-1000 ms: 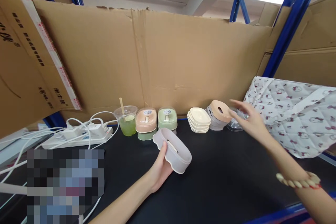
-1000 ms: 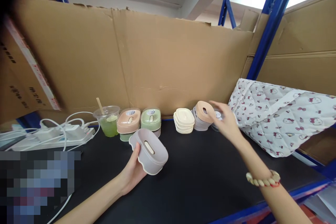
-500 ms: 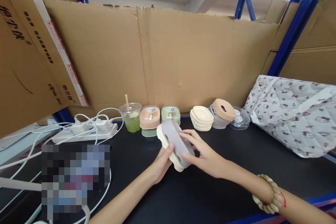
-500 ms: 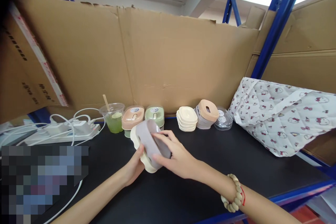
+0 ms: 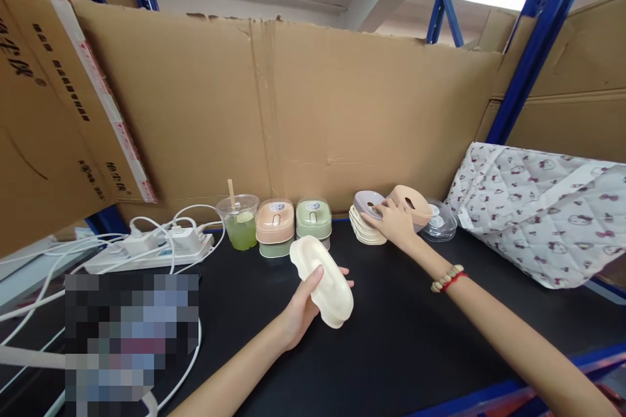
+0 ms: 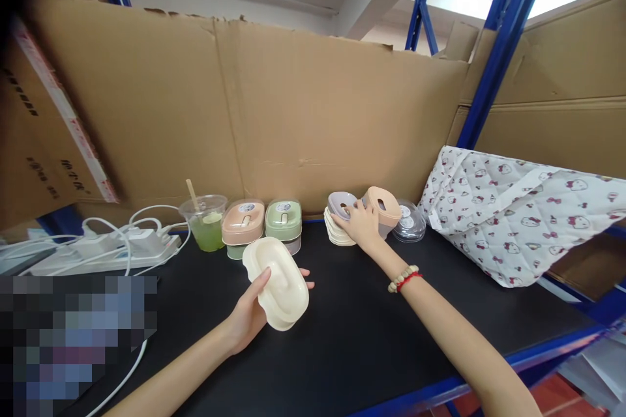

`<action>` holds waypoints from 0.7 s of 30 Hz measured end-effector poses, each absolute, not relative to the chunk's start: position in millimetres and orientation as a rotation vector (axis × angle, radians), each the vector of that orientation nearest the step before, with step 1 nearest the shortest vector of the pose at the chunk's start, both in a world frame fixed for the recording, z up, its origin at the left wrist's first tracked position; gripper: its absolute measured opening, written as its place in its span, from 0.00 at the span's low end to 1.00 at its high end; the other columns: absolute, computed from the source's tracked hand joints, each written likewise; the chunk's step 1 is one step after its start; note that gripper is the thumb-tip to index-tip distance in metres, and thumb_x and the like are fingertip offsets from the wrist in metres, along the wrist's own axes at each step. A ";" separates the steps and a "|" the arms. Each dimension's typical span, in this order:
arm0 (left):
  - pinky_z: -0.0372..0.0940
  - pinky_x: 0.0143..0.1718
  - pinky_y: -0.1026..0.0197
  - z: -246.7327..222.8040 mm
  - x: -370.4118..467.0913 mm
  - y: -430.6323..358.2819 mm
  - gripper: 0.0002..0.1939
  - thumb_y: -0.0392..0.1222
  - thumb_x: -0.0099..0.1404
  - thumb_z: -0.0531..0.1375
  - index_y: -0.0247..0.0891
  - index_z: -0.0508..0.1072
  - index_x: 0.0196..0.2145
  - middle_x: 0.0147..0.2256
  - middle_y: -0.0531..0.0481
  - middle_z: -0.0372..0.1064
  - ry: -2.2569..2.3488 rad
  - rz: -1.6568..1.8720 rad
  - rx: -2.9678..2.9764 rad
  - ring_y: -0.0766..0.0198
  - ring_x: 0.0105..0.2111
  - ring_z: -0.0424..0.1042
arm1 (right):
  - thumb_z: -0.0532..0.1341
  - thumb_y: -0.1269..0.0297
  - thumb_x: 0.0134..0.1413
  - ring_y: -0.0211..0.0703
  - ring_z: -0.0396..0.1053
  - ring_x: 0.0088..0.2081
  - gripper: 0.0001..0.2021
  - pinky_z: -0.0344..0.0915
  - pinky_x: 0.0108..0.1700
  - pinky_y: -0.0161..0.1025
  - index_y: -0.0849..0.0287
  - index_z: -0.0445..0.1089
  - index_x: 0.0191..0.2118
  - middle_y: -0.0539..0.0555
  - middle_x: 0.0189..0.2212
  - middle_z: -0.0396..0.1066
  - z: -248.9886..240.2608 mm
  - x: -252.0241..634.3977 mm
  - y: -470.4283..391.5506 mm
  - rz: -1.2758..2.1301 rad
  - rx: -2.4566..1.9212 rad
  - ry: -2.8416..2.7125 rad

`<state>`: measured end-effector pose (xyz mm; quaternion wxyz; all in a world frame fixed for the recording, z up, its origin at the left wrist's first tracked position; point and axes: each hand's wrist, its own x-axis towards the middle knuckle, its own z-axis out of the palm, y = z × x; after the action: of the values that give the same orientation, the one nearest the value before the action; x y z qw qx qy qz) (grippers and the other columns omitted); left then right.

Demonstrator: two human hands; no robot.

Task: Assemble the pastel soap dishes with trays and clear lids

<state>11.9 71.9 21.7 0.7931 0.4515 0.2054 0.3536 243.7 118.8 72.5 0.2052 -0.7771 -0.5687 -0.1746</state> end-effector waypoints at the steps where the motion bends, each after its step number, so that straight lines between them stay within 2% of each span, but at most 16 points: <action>1: 0.60 0.49 0.50 22.6 11.7 71.7 0.32 0.64 0.44 0.64 0.34 0.75 0.38 0.42 0.40 0.71 0.448 0.769 0.970 0.44 0.50 0.65 | 0.56 0.48 0.51 0.50 0.61 0.48 0.22 0.54 0.55 0.50 0.57 0.72 0.46 0.57 0.46 0.64 72.8 241.3 119.1 -0.481 -2.208 -1.594; 7: 0.59 0.49 0.49 22.0 10.9 70.9 0.32 0.65 0.46 0.63 0.33 0.74 0.39 0.40 0.39 0.72 0.450 0.751 0.974 0.44 0.49 0.66 | 0.56 0.48 0.51 0.50 0.60 0.49 0.22 0.51 0.56 0.48 0.56 0.71 0.46 0.56 0.47 0.64 76.3 234.8 119.6 -0.438 -2.233 -1.588; 13: 0.59 0.48 0.50 20.8 11.3 69.7 0.32 0.64 0.45 0.63 0.34 0.75 0.39 0.44 0.39 0.71 0.453 0.740 0.957 0.45 0.47 0.67 | 0.55 0.50 0.52 0.51 0.56 0.51 0.20 0.50 0.54 0.51 0.56 0.72 0.44 0.57 0.48 0.62 83.4 241.9 116.2 -0.517 -1.980 -1.546; 17: 0.60 0.48 0.51 22.5 11.5 68.8 0.33 0.65 0.43 0.64 0.34 0.75 0.38 0.42 0.39 0.72 0.475 0.739 0.956 0.45 0.48 0.67 | 0.54 0.51 0.52 0.54 0.54 0.53 0.22 0.51 0.53 0.52 0.56 0.70 0.48 0.58 0.53 0.58 98.9 263.6 107.7 -0.601 -2.007 -1.187; 21: 0.61 0.47 0.52 23.2 13.2 68.5 0.34 0.66 0.41 0.64 0.35 0.76 0.37 0.39 0.40 0.72 0.492 0.732 0.955 0.45 0.48 0.67 | 0.54 0.52 0.51 0.57 0.57 0.51 0.23 0.52 0.52 0.53 0.59 0.68 0.50 0.61 0.51 0.59 103.4 285.4 98.0 -0.444 -2.171 -1.015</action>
<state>13.2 68.5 23.2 0.7962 0.4444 0.2292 0.3407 285.4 98.0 103.4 0.3448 -0.8361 -0.3909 -0.1711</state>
